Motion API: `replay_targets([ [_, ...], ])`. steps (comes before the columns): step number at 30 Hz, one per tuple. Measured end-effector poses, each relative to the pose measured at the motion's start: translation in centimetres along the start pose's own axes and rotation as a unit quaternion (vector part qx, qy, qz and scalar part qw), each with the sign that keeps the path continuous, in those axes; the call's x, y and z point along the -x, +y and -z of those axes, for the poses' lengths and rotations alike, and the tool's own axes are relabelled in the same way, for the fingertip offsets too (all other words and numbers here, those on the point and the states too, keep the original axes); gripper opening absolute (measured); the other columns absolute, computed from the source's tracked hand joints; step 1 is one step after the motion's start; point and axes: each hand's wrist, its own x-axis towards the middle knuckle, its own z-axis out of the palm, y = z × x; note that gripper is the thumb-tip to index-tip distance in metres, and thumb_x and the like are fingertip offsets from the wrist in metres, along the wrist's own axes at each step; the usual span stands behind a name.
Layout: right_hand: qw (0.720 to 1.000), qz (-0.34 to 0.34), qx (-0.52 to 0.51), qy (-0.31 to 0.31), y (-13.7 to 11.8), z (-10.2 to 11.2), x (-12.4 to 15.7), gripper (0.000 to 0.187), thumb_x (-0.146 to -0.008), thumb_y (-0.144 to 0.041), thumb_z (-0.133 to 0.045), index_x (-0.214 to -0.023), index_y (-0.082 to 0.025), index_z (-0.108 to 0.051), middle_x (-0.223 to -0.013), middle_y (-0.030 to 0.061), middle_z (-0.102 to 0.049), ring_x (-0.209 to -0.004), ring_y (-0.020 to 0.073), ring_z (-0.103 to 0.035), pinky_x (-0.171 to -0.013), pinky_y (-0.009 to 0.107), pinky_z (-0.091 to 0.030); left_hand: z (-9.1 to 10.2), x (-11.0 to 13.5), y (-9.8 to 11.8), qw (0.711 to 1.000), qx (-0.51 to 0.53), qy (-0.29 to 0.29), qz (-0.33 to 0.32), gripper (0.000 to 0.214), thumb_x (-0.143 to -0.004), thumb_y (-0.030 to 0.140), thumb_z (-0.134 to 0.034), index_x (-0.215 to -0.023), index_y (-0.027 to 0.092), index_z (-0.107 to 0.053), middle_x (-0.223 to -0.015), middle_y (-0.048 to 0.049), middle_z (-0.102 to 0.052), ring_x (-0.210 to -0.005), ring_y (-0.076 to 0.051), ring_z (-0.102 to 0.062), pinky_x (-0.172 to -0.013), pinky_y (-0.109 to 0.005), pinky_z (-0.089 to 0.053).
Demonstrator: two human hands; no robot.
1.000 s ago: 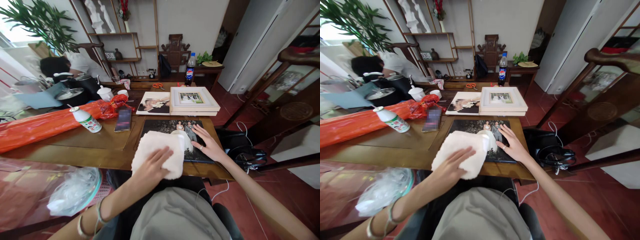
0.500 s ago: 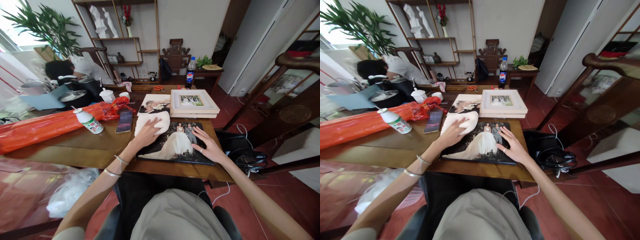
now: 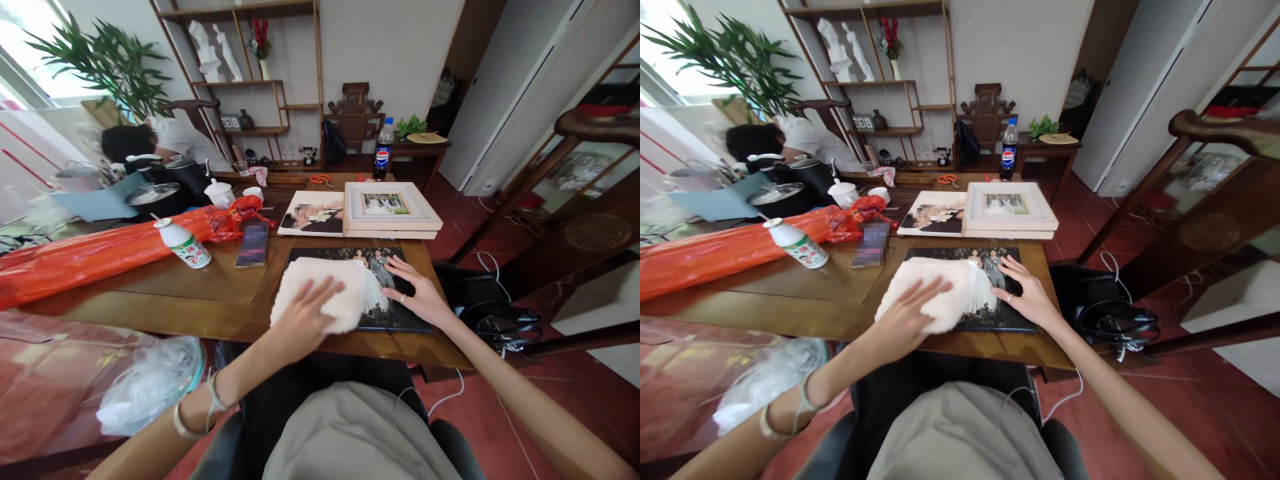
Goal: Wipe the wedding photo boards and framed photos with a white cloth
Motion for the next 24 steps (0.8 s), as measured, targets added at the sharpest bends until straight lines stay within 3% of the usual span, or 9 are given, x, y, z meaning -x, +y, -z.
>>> replay_targets([
  [3,1.0,-0.002,0.016,-0.001,-0.4,-0.3,0.0,0.056,-0.081,-0.044,-0.066,-0.131,-0.021,-0.056,-0.145,0.0108,-0.045,-0.14,0.028,-0.033,-0.114,0.053,-0.029,-0.1,-2.2,-4.2,0.997,-0.017,0.008,0.079,0.024,-0.086,0.014,-0.05,-0.103,0.014,-0.068,-0.148,-0.013,-0.038,-0.14,-0.03,-0.029,-0.112,-0.051,-0.03],
  [6,1.0,0.0,0.028,-0.002,-0.6,-0.6,0.1,0.058,-0.082,-0.045,-0.063,-0.132,-0.017,-0.054,-0.146,0.0129,-0.043,-0.14,0.0279,-0.033,-0.114,0.053,-0.029,-0.4,-4.3,-8.0,0.993,-0.036,0.022,0.108,0.028,-0.094,0.02,-0.043,-0.109,0.011,-0.065,-0.145,-0.0137,-0.043,-0.139,-0.03,-0.031,-0.111,-0.048,-0.032],
  [9,0.999,0.002,0.033,0.003,-0.6,-0.7,0.2,0.057,-0.083,-0.046,-0.062,-0.131,-0.017,-0.055,-0.146,0.0127,-0.043,-0.14,0.027,-0.033,-0.114,0.052,-0.029,-0.7,-5.2,-9.2,0.993,-0.048,0.015,0.103,0.027,-0.092,0.02,-0.046,-0.109,0.012,-0.066,-0.147,-0.0122,-0.04,-0.139,-0.031,-0.031,-0.111,-0.051,-0.03],
  [12,1.0,0.002,0.028,0.009,-0.5,-0.7,0.3,0.056,-0.083,-0.046,-0.062,-0.131,-0.019,-0.056,-0.146,0.0111,-0.044,-0.14,0.0263,-0.033,-0.114,0.051,-0.03,-0.8,-4.1,-7.2,0.996,-0.05,-0.006,0.07,0.023,-0.087,0.016,-0.053,-0.103,0.015,-0.069,-0.151,-0.0101,-0.034,-0.141,-0.031,-0.026,-0.113,-0.054,-0.026],
  [17,1.0,-0.007,0.015,0.017,-0.5,-0.6,0.1,0.054,-0.08,-0.045,-0.065,-0.129,-0.022,-0.058,-0.144,0.009,-0.047,-0.139,0.0266,-0.034,-0.115,0.051,-0.03,-0.5,0.1,-0.4,1.0,-0.01,0.008,-0.026,0.014,-0.081,0.014,-0.058,-0.079,0.016,-0.072,-0.153,-0.0086,-0.029,-0.143,-0.033,-0.019,-0.115,-0.056,-0.018],
  [19,1.0,-0.007,0.012,0.026,-0.5,-0.5,-0.1,0.053,-0.078,-0.044,-0.068,-0.125,-0.021,-0.061,-0.142,0.0101,-0.049,-0.137,0.0271,-0.038,-0.114,0.05,-0.031,-0.3,1.3,1.3,0.998,0.003,0.019,-0.058,0.013,-0.08,0.014,-0.058,-0.077,0.016,-0.071,-0.154,-0.0071,-0.027,-0.144,-0.032,-0.017,-0.116,-0.055,-0.016],
  [21,0.999,-0.007,0.006,0.035,-0.4,-0.4,-0.3,0.052,-0.076,-0.043,-0.07,-0.122,-0.02,-0.063,-0.141,0.0113,-0.05,-0.134,0.028,-0.043,-0.113,0.05,-0.032,0.2,1.5,1.6,0.998,0.013,0.014,-0.064,0.014,-0.079,0.013,-0.057,-0.078,0.017,-0.07,-0.154,-0.0068,-0.028,-0.144,-0.03,-0.018,-0.117,-0.053,-0.018],
  [24,0.999,-0.013,-0.012,0.042,-0.4,-0.2,-0.4,0.051,-0.073,-0.042,-0.073,-0.118,-0.02,-0.065,-0.14,0.0117,-0.051,-0.132,0.029,-0.046,-0.112,0.05,-0.034,1.0,0.5,-0.4,1.0,0.018,0.012,-0.011,0.018,-0.081,0.011,-0.052,-0.079,0.016,-0.069,-0.151,-0.0095,-0.033,-0.141,-0.027,-0.027,-0.115,-0.05,-0.025],
])
